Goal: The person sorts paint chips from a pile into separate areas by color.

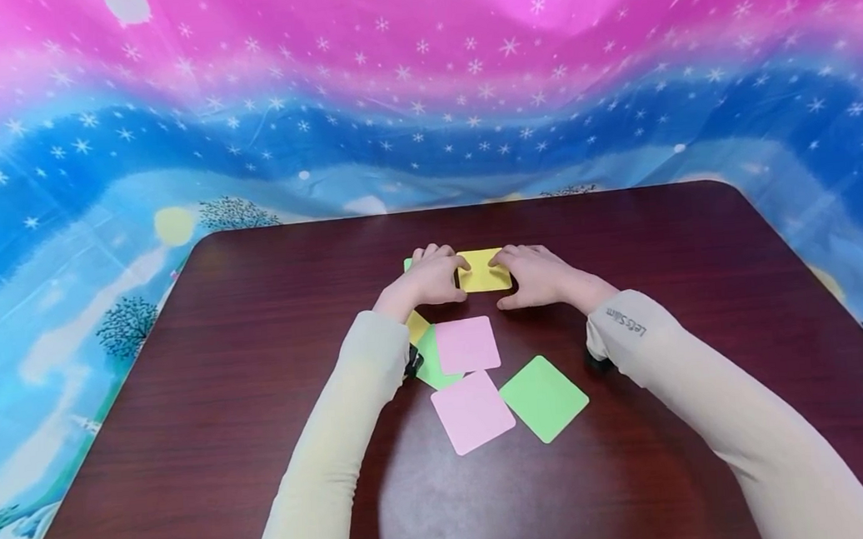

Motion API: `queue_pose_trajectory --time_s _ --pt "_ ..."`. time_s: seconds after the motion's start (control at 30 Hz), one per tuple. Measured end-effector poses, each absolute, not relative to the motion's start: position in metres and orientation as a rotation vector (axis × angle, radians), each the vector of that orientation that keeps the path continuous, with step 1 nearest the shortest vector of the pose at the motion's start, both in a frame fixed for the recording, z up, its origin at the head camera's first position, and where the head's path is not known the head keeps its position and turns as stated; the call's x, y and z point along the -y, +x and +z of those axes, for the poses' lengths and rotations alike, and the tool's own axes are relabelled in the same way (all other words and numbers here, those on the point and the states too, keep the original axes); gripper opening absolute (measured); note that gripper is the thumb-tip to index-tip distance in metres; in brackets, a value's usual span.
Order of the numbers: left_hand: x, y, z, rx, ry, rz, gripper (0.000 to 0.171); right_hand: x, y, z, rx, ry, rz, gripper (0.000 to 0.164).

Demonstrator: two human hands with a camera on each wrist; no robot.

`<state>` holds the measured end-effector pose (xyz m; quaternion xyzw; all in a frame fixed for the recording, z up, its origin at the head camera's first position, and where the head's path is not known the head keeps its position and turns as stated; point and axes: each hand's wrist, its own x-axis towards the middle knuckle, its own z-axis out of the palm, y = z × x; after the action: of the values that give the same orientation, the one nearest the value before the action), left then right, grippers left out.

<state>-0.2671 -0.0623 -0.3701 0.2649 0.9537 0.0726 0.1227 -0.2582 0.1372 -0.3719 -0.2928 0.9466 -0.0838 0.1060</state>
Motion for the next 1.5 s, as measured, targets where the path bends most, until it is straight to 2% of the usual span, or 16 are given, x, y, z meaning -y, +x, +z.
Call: queue_pose_trajectory --time_s 0.53,1.13,1.5 --pt "0.071 -0.243 -0.366 -2.784 0.844 0.222 0.047 -0.131 -0.227 -0.370 -2.780 -1.029 -0.245 0.063" --pt "0.083 -0.217 -0.373 -2.740 0.904 0.225 0.054 -0.120 -0.202 -0.374 -2.751 -1.167 -0.127 0.069" --pt "0.082 -0.194 -0.367 -2.670 0.946 -0.018 0.078 -0.120 -0.199 -0.380 -2.746 -1.150 -0.120 0.069"
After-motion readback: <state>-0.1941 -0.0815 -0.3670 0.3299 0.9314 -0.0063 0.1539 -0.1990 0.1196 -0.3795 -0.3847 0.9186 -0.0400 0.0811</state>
